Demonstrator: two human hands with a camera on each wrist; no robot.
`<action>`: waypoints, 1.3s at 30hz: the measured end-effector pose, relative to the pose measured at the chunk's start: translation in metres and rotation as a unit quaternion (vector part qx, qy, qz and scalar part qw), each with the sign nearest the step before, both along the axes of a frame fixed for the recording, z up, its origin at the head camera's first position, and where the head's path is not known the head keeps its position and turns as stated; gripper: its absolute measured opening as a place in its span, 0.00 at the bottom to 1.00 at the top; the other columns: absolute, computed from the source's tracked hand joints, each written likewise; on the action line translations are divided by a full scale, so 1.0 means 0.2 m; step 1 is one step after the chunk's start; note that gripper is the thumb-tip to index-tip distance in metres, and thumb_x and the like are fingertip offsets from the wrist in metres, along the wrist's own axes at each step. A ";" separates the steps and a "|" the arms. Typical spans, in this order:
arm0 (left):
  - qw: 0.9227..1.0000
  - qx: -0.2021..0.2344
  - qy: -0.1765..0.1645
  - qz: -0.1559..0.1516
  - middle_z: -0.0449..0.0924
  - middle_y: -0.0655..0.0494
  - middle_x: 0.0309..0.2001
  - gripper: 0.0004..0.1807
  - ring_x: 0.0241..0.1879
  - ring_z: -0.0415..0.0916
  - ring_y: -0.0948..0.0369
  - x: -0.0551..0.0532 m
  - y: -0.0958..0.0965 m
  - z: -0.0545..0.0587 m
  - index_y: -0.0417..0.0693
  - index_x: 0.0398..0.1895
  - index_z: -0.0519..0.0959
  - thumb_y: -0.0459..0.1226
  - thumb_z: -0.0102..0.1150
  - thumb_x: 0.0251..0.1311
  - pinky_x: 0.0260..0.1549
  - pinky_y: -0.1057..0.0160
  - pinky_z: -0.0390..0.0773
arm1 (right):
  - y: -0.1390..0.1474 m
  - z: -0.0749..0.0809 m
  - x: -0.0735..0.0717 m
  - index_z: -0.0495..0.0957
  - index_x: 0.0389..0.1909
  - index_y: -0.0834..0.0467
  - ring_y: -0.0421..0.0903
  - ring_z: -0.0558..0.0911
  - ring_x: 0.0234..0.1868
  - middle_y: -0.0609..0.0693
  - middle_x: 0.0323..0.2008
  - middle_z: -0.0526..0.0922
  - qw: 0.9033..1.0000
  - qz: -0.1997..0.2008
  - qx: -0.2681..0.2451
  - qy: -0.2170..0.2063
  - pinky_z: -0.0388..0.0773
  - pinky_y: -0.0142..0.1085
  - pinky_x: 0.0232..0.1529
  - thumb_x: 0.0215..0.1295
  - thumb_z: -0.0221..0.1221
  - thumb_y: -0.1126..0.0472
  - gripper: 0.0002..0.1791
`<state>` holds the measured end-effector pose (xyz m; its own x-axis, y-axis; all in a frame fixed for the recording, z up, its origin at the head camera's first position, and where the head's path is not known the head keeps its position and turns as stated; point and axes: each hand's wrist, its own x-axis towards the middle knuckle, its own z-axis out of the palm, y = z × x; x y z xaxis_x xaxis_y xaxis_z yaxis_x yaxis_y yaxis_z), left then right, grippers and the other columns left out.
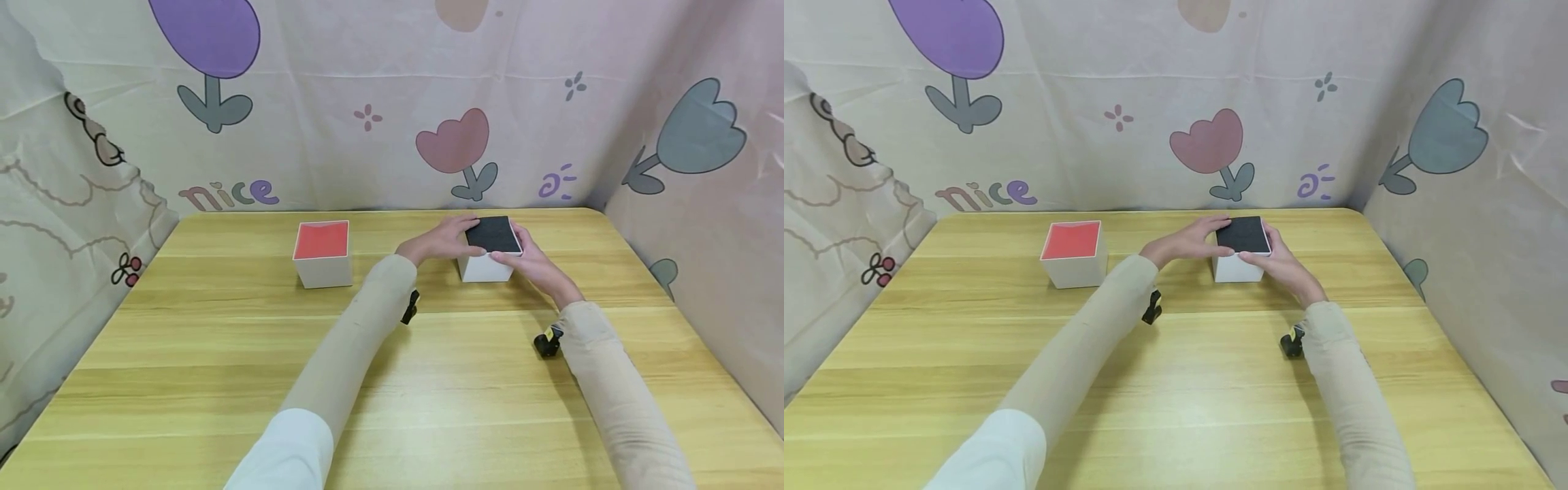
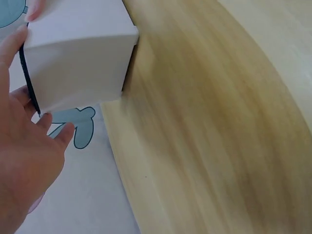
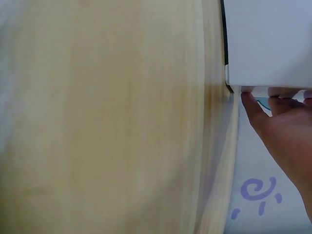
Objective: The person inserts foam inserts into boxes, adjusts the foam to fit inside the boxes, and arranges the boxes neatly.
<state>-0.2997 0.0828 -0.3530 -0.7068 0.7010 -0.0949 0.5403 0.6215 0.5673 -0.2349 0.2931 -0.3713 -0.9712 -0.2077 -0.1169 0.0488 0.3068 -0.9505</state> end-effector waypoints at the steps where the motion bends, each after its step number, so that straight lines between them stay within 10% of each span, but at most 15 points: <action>1: 1.000 0.004 -0.006 0.001 0.44 0.55 0.77 0.39 0.74 0.39 0.56 0.00 0.00 -0.01 0.48 0.76 0.51 0.53 0.50 0.68 0.70 0.59 0.44 | 0.00 -0.01 0.00 0.30 0.75 0.60 0.57 0.50 0.70 0.64 0.73 0.43 1.000 -0.001 0.000 0.003 0.43 0.51 0.70 0.66 0.59 0.61 0.51; 13: 0.997 -0.063 0.044 -0.012 0.31 0.61 0.77 0.33 0.74 0.26 0.57 0.02 0.01 -0.03 0.56 0.78 0.43 0.54 0.28 0.75 0.70 0.55 0.36 | 0.01 -0.01 -0.01 0.30 0.76 0.59 0.57 0.46 0.71 0.64 0.73 0.42 1.000 -0.007 0.010 0.002 0.40 0.51 0.70 0.66 0.59 0.61 0.51; 21: 0.989 -0.122 0.078 0.009 0.31 0.65 0.77 0.32 0.74 0.23 0.58 0.06 0.04 0.00 0.61 0.78 0.45 0.57 0.26 0.74 0.69 0.47 0.31 | -0.02 0.07 0.05 0.27 0.75 0.61 0.60 0.45 0.72 0.67 0.73 0.38 1.000 0.000 0.011 -0.005 0.40 0.53 0.70 0.67 0.57 0.61 0.52; 32: 0.974 -0.188 0.123 0.009 0.34 0.60 0.77 0.30 0.74 0.23 0.61 0.09 0.09 0.04 0.56 0.78 0.46 0.51 0.25 0.76 0.67 0.47 0.24 | 0.02 -0.01 -0.01 0.28 0.75 0.60 0.58 0.47 0.71 0.65 0.73 0.41 1.000 0.000 -0.007 -0.004 0.42 0.51 0.70 0.67 0.57 0.63 0.51; 39: 0.961 -0.189 0.202 0.015 0.52 0.57 0.75 0.27 0.73 0.44 0.59 0.12 0.17 0.04 0.53 0.74 0.60 0.43 0.37 0.74 0.69 0.52 0.45 | 0.02 -0.08 -0.05 0.32 0.76 0.57 0.55 0.54 0.69 0.62 0.73 0.45 1.000 0.000 -0.020 0.010 0.49 0.46 0.69 0.68 0.57 0.62 0.48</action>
